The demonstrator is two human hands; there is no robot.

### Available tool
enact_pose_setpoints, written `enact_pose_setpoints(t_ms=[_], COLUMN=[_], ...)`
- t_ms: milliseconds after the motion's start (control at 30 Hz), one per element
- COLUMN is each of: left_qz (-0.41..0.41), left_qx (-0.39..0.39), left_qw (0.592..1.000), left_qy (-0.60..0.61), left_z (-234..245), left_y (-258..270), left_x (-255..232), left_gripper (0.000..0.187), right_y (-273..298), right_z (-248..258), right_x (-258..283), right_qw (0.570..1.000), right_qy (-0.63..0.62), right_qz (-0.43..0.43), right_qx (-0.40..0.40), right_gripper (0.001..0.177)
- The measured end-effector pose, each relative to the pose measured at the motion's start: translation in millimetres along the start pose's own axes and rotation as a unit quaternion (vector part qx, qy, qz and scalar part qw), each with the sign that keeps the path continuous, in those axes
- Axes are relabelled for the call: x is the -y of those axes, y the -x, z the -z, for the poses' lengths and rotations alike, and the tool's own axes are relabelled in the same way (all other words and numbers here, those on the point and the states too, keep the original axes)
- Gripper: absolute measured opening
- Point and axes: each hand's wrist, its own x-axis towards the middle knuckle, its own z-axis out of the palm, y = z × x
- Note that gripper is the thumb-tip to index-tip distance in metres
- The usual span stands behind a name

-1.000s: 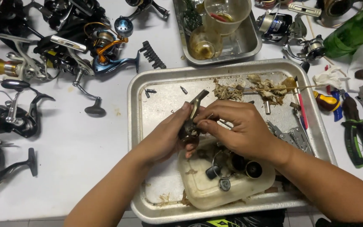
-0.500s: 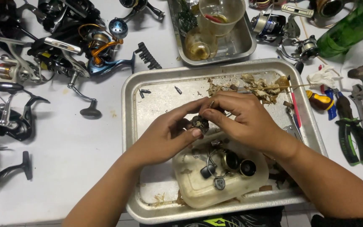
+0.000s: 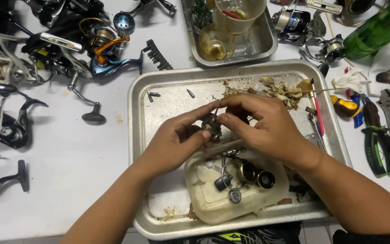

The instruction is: Disassembling and repairing the internal mechanical components of a fishing reel body using various hand tools.

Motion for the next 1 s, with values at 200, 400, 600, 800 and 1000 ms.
enact_pose_setpoints(t_ms=[200,400,600,800,1000], left_qz=[-0.032,0.012,0.002,0.038,0.043], left_qx=[-0.064,-0.144,-0.138,-0.157,-0.160], left_qw=[0.992,0.989,0.988,0.985,0.986], left_qy=[0.101,0.042,0.062,0.064,-0.007], left_z=[7,12,9,8,9], left_y=[-4,-6,-7,-10,-8], left_x=[5,-4,2,1,0], left_gripper=[0.044,0.043,0.039,0.046,0.039], right_y=[2,16,16,11,9], right_z=[26,98,79,38,51], right_x=[2,5,-25,-36,-43], right_qw=[0.994,0.974,0.963,0.920,0.936], right_qy=[0.055,0.196,0.206,0.187,0.222], right_qz=[-0.021,-0.014,-0.121,-0.228,-0.195], right_qx=[-0.090,-0.109,0.126,0.256,0.189], right_gripper=[0.018,0.011,0.016,0.021,0.014])
